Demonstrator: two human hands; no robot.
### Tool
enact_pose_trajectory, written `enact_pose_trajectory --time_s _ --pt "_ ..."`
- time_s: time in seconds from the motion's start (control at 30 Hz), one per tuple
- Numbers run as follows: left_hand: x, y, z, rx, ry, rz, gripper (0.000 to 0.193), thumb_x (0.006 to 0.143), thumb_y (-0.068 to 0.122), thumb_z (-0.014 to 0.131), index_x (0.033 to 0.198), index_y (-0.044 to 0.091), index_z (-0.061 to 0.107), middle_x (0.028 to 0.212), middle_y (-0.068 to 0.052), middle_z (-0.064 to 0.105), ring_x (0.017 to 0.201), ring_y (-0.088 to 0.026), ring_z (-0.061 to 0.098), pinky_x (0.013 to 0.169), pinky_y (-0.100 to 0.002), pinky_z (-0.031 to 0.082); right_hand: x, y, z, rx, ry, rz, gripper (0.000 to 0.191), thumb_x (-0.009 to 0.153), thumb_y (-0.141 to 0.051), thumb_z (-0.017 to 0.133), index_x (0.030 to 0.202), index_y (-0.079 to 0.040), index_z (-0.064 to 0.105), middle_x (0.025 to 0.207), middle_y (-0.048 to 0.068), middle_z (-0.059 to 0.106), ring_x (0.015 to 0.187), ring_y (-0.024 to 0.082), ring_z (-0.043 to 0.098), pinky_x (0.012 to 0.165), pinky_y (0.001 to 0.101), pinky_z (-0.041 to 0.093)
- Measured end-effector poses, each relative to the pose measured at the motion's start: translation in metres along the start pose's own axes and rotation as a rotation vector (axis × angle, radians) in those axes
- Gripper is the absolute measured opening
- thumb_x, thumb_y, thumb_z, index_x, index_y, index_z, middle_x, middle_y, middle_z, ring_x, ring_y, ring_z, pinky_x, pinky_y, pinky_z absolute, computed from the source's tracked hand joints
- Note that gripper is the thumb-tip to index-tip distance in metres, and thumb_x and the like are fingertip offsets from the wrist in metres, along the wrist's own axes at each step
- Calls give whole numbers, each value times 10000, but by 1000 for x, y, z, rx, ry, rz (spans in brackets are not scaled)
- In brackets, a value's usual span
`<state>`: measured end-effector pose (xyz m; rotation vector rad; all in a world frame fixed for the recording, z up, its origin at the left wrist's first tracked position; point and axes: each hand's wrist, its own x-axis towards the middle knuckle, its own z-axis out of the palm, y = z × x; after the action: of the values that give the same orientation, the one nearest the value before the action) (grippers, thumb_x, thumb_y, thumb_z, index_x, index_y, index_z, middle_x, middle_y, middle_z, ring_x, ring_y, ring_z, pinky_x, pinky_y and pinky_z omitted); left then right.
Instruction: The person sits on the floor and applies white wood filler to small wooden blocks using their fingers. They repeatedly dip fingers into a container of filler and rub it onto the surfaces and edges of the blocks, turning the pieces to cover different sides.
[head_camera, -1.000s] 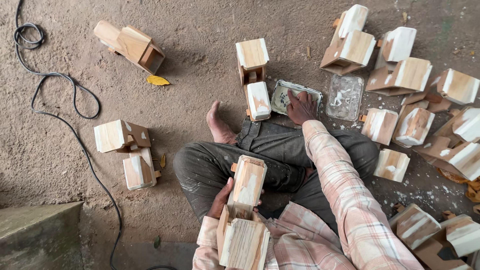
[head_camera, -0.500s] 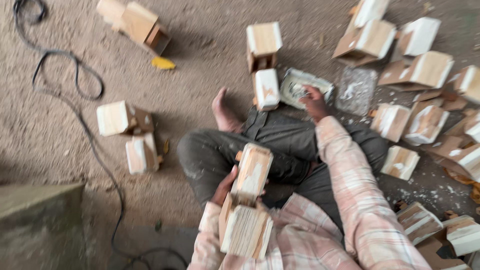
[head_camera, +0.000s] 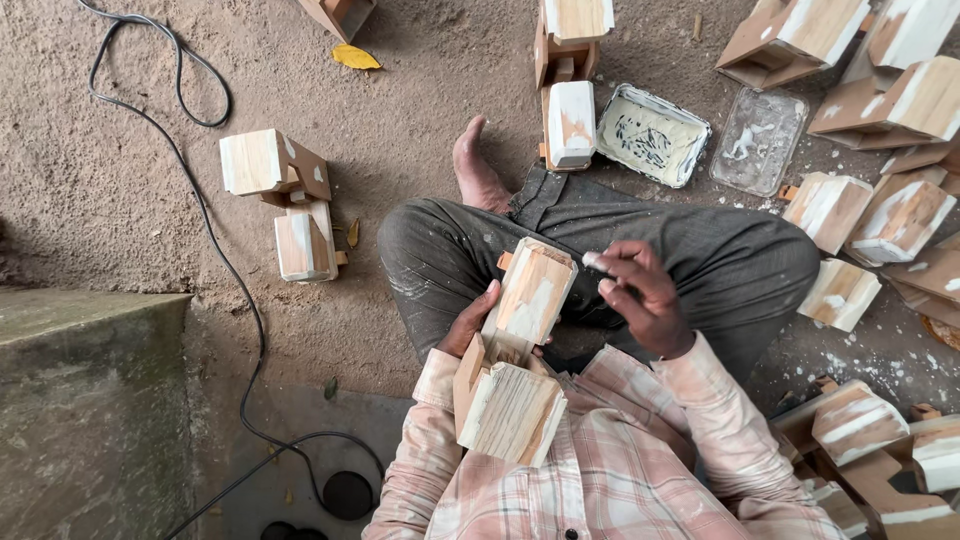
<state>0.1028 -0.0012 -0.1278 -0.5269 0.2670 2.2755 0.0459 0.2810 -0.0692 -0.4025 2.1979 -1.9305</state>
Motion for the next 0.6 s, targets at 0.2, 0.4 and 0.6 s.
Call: enact_pose_trajectory --time_s 0.2,0.4,0.6 --pt "6 4 -7 58 59 25 708 1028 502 574 1515 5 445 1231 -269 666 1025 -437 713 835 -565 612 0 -9 12 -65 -50 -75 343 978 -21 600 1307 -57 691 1200 49 489 921 105 482 827 247 442" --pt "8 3 -16 78 45 32 722 1033 502 580 1489 -43 453 1171 -308 674 984 -447 719 818 -584 612 13 -27 18 -346 -57 -204 387 963 -76 627 1340 -121 697 1081 39 470 863 129 451 768 271 430" --pt "14 2 -25 65 -5 48 666 1076 467 589 1528 2 438 1231 -253 671 997 -410 715 827 -588 607 21 -41 22 -568 -36 -350 402 930 -108 653 1324 -164 710 1028 50 505 915 190 470 849 337 446"
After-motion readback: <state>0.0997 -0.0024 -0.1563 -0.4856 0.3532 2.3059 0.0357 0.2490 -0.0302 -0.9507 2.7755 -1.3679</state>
